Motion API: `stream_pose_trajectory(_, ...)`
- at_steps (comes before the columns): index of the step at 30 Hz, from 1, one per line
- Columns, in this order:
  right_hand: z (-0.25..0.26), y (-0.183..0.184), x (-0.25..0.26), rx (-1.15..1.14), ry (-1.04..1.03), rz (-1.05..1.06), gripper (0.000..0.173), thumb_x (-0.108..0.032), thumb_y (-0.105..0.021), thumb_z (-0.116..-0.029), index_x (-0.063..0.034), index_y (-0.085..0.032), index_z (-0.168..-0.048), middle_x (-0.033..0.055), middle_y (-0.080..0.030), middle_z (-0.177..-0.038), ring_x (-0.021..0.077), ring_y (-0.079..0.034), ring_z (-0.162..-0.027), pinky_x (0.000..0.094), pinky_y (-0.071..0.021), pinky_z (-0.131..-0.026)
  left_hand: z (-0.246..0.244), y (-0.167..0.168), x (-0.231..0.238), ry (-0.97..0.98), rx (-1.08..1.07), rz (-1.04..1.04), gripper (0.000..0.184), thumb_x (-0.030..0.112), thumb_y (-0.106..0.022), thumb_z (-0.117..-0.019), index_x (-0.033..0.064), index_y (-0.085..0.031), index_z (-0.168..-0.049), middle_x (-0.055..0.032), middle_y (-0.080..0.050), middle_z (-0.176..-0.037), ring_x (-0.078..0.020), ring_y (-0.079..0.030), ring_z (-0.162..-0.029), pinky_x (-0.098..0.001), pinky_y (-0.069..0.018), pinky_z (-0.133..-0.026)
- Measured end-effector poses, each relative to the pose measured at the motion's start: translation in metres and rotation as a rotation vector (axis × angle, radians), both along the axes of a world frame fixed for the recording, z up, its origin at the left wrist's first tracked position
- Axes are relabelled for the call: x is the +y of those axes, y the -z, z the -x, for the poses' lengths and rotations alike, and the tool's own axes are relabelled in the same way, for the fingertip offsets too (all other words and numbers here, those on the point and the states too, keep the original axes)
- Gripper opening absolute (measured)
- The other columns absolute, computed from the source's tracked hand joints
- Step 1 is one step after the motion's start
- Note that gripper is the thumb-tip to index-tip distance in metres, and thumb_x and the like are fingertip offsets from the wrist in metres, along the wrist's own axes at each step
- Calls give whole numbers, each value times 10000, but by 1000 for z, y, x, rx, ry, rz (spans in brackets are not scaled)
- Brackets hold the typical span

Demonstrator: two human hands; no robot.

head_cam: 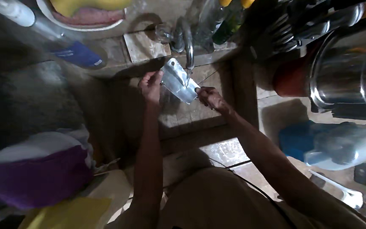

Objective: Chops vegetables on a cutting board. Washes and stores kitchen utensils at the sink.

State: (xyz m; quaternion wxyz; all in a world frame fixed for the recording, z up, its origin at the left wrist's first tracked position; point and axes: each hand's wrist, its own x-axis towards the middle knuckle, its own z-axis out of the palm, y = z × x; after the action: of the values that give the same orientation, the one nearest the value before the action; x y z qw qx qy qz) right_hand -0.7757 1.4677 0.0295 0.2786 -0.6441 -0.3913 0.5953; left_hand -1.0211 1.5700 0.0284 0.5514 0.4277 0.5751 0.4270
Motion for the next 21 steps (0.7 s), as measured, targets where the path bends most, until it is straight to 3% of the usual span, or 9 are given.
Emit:
stream_pose_trajectory(3, -7, 8, 10, -82, -50, -67, 386, -415, -556, -1049, -74, -653, -894, -4, -546, -641, 96, -478, -498, 288, -428, -479, 4, 18, -2, -56, 57, -67, 212, 189, -787, -901, 13, -713, -992, -28, -724, -886, -85, -691, -747, -286, -614, -698)
stream_pose_trajectory(5, -12, 9, 12, -216, -117, -105, 403, -437, -560, -1040, -69, -706, -962, 29, -603, -722, 132, -530, -581, 363, -484, -574, 11, 32, -8, -59, 198, -110, 343, 262, -798, -893, -28, -676, -1029, -84, -702, -931, -124, -684, -814, -312, -603, -766)
stream_pose_trajectory(8, -14, 4, 13, -393, -182, -100, 422, -474, -539, -1040, -96, -725, -1016, 58, -661, -799, 192, -613, -683, 472, -526, -700, 12, 31, -30, -11, 412, 7, 500, 380, -699, -963, -47, -600, -1204, -162, -677, -1064, -208, -683, -949, -386, -582, -881)
stream_pose_trajectory(11, -7, -2, 11, -558, -201, -135, 423, -491, -525, -1039, -118, -725, -1033, 78, -675, -812, 248, -647, -723, 534, -519, -705, -13, 21, -58, 119, 461, 188, 436, 359, -619, -1024, -47, -666, -1175, -191, -710, -1060, -253, -695, -968, -437, -555, -925)
stream_pose_trajectory(14, 5, -10, 4, -680, -206, -179, 392, -486, -547, -1028, -177, -747, -1163, 88, -747, -928, 296, -712, -815, 589, -547, -746, -46, 15, -77, 83, 5, 415, 516, 397, -473, -1089, 4, -536, -1416, -178, -676, -1269, -238, -712, -1047, -393, -588, -909)
stream_pose_trajectory(16, 12, -13, -7, -754, -220, -234, 364, -457, -563, -1024, -227, -739, -1245, 78, -754, -999, 287, -725, -876, 569, -568, -775, -60, 10, -77, -11, -409, 557, 649, 508, -457, -1065, 111, -352, -1567, -153, -480, -1529, -299, -586, -1285, -480, -532, -1021)
stream_pose_trajectory(17, 16, -11, -14, -796, -236, -278, 349, -444, -573, -1020, -246, -735, -1258, 81, -738, -991, 285, -716, -880, 545, -573, -755, -65, 8, -73, -80, -555, 600, 679, 541, -467, -1049, 149, -321, -1584, -131, -424, -1575, -311, -520, -1360, -530, -488, -1066)
stream_pose_trajectory(19, 24, -8, -29, -851, -254, -347, 325, -408, -615, -1005, -258, -734, -1268, 112, -714, -994, 310, -693, -917, 523, -569, -764, -73, 11, -65, -239, -668, 667, 639, 531, -471, -1048, 122, -382, -1531, -133, -472, -1515, -301, -505, -1350, -551, -457, -1078)
stream_pose_trajectory(21, 30, -1, -44, -901, -224, -427, 307, -373, -659, -983, -267, -745, -1257, 122, -710, -1002, 320, -682, -940, 506, -562, -775, -75, 20, -61, -315, -684, 653, 506, 449, -427, -1077, 94, -462, -1435, -117, -606, -1331, -237, -608, -1195, -466, -519, -994)
